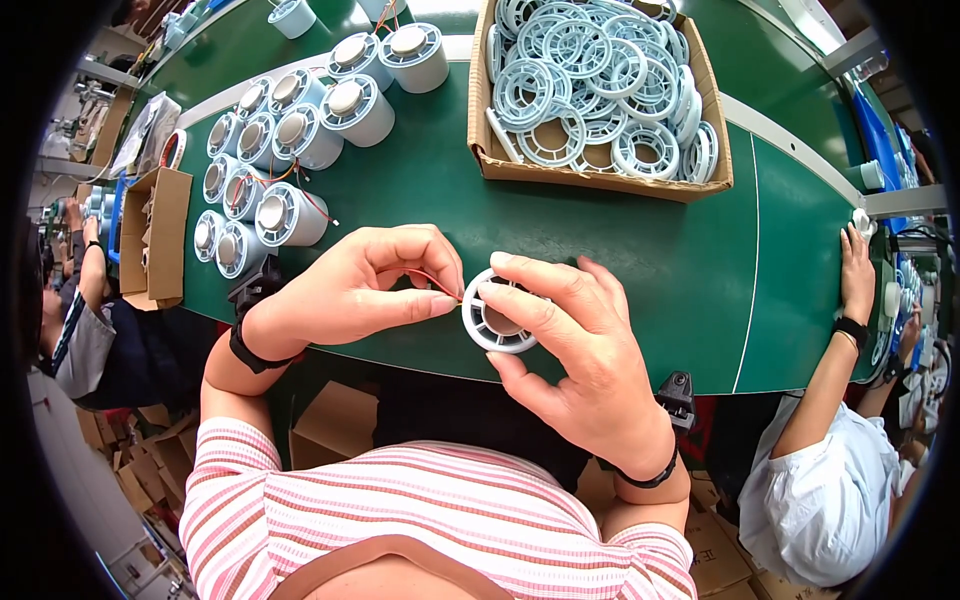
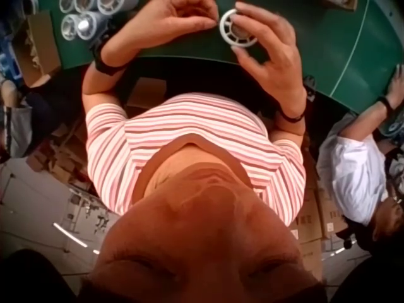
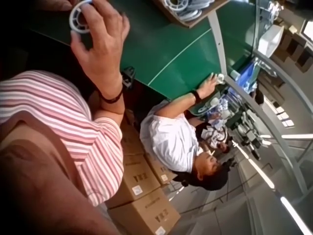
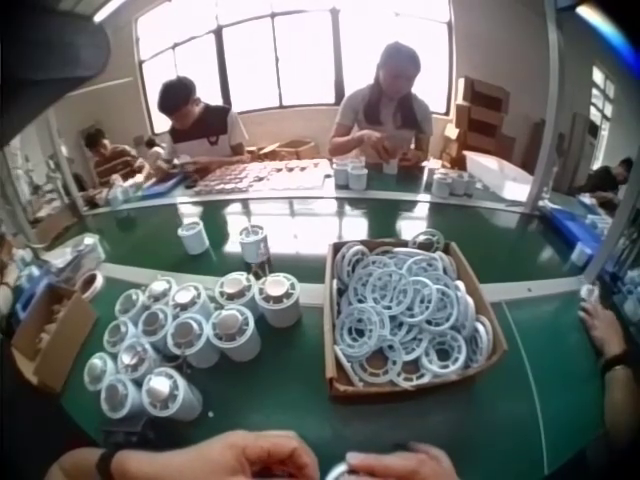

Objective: The person assembles fan units by hand, picking up a motor and a plastic ring, fitting the ring onto the motor, and pressing them together. The person then sets the assembled unit on the table and reaches into a box to retrieve another ring.

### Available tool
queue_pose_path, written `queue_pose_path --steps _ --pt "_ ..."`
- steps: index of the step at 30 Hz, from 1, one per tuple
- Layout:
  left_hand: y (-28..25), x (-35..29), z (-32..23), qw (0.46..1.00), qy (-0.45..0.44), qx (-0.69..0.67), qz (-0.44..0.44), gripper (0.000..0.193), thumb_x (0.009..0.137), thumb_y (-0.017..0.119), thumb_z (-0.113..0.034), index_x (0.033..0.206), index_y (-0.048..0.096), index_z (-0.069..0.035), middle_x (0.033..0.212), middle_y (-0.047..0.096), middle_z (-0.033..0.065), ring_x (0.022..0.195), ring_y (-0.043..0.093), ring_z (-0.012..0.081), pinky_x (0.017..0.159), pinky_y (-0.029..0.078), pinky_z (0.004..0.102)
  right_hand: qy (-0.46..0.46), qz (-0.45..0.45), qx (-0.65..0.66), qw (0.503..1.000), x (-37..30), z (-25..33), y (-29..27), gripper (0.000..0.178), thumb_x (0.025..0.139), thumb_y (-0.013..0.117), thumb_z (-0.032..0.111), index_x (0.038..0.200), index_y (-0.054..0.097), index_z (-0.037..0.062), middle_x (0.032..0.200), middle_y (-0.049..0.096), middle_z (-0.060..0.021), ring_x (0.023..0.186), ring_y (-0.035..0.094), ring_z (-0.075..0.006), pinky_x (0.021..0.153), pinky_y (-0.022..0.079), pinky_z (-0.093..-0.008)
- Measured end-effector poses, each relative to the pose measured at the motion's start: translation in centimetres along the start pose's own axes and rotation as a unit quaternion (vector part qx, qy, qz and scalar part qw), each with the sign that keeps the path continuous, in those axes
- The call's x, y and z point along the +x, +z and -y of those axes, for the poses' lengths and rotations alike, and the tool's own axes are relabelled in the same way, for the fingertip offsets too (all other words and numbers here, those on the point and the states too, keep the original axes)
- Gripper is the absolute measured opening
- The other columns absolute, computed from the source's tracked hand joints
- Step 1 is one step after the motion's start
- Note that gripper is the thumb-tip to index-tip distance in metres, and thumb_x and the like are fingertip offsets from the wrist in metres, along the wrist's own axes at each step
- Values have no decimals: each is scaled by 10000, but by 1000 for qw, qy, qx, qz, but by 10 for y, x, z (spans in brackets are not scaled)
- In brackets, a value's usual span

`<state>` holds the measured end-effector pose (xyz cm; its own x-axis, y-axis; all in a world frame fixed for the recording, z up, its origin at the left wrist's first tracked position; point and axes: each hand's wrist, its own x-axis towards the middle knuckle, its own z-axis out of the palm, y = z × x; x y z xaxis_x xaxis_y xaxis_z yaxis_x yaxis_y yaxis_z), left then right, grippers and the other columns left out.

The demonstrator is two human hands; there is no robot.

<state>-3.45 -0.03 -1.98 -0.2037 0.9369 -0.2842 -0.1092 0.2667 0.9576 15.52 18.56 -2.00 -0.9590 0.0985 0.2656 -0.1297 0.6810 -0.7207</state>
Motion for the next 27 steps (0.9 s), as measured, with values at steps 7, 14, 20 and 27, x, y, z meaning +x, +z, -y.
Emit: queue_pose_path --steps 7,14,20,27 --pt "4 -2 -7 1000 -23 14 -9 86 1001 655 -33 1071 651 17 1039 632 43 983 603 96 882 501 260 8 -13 16 1000 -1 -1 3 558 722 813 52 1260 680 113 1354 666 -108 1207 648 -297 1149 345 -571" --pt "10 1 -1 998 39 21 -47 70 1018 626 -36 1036 652 26 1087 661 69 942 618 94 830 520 262 15 -5 8 1000 -1 0 1 539 722 818 61 1239 680 123 1348 672 -104 1207 651 -296 1157 332 -574" --pt "14 -1 11 994 82 9 -77 82 1017 609 -20 952 640 20 1179 686 110 985 648 123 851 543 275 25 -2 -5 1000 0 3 -1 498 726 822 71 1200 683 133 1335 679 -99 1206 654 -296 1164 305 -597" --pt "5 1 9 992 105 55 -37 74 999 632 -42 1052 622 8 1223 673 139 1001 662 163 875 547 289 22 1 -5 1000 1 4 -3 526 734 819 72 1231 657 130 1333 682 -96 1215 652 -291 1167 294 -606"
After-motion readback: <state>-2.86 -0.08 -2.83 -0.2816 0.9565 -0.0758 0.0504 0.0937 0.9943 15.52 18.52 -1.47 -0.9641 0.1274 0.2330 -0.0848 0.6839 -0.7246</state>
